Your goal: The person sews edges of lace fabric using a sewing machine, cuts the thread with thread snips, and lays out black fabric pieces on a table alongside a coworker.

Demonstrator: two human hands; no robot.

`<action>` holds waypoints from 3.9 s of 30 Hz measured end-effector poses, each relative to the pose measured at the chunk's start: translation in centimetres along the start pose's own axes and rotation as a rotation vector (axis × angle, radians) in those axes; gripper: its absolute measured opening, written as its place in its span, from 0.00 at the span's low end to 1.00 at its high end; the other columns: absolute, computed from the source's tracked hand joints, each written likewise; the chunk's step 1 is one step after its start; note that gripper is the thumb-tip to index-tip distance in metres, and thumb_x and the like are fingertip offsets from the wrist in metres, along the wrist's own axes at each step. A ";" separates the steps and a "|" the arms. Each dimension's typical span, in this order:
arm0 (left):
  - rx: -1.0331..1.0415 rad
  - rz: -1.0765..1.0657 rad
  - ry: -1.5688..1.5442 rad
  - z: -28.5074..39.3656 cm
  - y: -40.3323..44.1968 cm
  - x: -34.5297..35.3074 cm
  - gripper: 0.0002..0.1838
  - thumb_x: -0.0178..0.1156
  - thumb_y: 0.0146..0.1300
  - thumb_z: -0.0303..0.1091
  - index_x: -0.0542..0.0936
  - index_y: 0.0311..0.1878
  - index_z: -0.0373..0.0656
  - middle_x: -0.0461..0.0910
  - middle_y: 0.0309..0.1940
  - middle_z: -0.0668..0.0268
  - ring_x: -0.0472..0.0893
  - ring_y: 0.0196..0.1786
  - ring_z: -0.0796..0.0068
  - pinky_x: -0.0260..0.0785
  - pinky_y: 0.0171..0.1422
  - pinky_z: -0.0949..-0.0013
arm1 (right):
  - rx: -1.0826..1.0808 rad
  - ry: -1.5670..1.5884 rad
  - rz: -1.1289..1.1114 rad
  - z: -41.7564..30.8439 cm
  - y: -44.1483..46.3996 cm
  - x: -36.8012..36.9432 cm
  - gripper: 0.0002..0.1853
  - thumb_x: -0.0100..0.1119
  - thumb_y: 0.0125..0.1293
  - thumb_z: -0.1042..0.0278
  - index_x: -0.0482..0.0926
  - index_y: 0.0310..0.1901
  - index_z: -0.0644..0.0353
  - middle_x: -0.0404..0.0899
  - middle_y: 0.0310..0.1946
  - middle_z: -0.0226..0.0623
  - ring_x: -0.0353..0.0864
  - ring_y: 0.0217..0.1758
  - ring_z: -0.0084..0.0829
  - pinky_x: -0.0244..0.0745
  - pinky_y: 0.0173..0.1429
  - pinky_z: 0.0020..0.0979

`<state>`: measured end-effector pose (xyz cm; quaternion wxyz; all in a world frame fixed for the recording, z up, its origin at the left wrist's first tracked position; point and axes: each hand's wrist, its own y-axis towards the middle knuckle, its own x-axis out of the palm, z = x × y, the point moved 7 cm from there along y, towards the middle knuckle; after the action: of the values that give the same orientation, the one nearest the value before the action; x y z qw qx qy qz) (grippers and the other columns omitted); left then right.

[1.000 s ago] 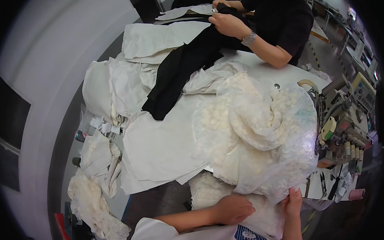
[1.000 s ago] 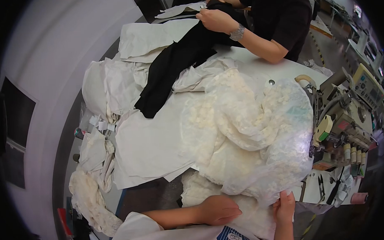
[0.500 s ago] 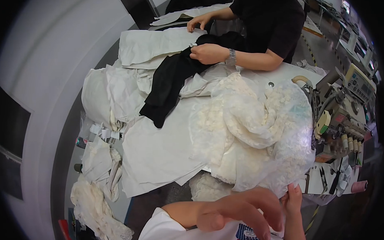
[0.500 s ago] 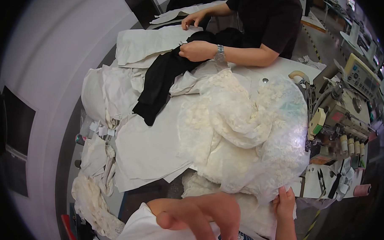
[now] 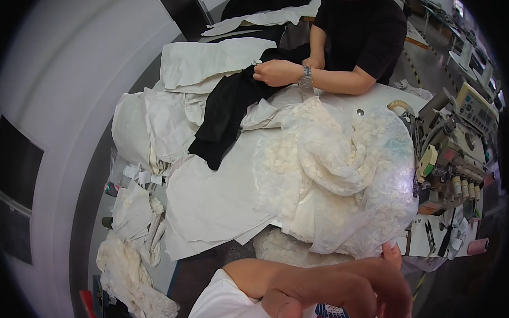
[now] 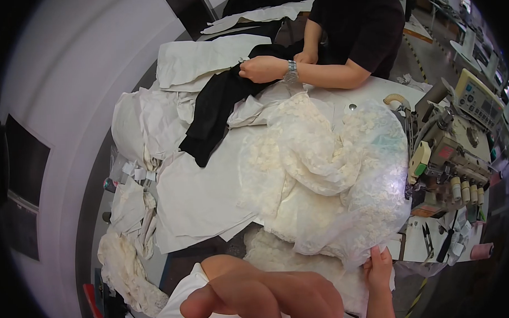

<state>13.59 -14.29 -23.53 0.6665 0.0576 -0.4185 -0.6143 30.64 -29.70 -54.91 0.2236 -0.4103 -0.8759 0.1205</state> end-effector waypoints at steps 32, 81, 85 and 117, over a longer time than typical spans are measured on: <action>-0.140 0.008 -0.094 -2.1 -1.1 -1.7 0.39 0.32 0.71 0.63 0.77 0.48 0.32 0.74 0.45 0.48 0.77 0.47 0.58 0.69 0.51 0.60 | 0.015 -0.047 -0.002 0.4 0.0 -0.6 0.09 0.54 0.71 0.62 0.76 0.46 0.57 0.75 0.24 0.22 0.67 0.20 0.13 0.59 0.22 0.17; 0.073 -0.140 -0.140 -2.9 -4.1 -3.3 0.38 0.33 0.69 0.65 0.75 0.50 0.37 0.71 0.48 0.50 0.72 0.52 0.57 0.60 0.60 0.55 | 0.017 -0.014 -0.007 0.5 0.0 -0.3 0.09 0.52 0.72 0.62 0.75 0.45 0.57 0.74 0.24 0.22 0.67 0.20 0.13 0.60 0.22 0.17; 0.052 -0.127 -0.153 -3.0 -4.3 -3.4 0.38 0.34 0.69 0.65 0.76 0.50 0.37 0.71 0.48 0.50 0.72 0.51 0.57 0.60 0.60 0.55 | 0.029 0.020 0.004 0.7 0.0 -0.3 0.09 0.53 0.72 0.61 0.75 0.45 0.57 0.74 0.23 0.22 0.67 0.20 0.13 0.60 0.23 0.17; 0.150 0.126 0.037 -2.5 -6.0 -5.7 0.40 0.29 0.68 0.69 0.79 0.42 0.41 0.77 0.41 0.49 0.76 0.39 0.62 0.65 0.44 0.62 | 0.025 0.017 0.010 0.8 -0.1 -0.4 0.10 0.54 0.71 0.61 0.76 0.47 0.57 0.73 0.25 0.21 0.66 0.21 0.13 0.59 0.24 0.17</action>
<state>11.16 -11.91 -31.47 0.7051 0.0923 -0.4540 -0.5369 30.43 -30.04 -55.68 0.2357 -0.4131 -0.8701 0.1290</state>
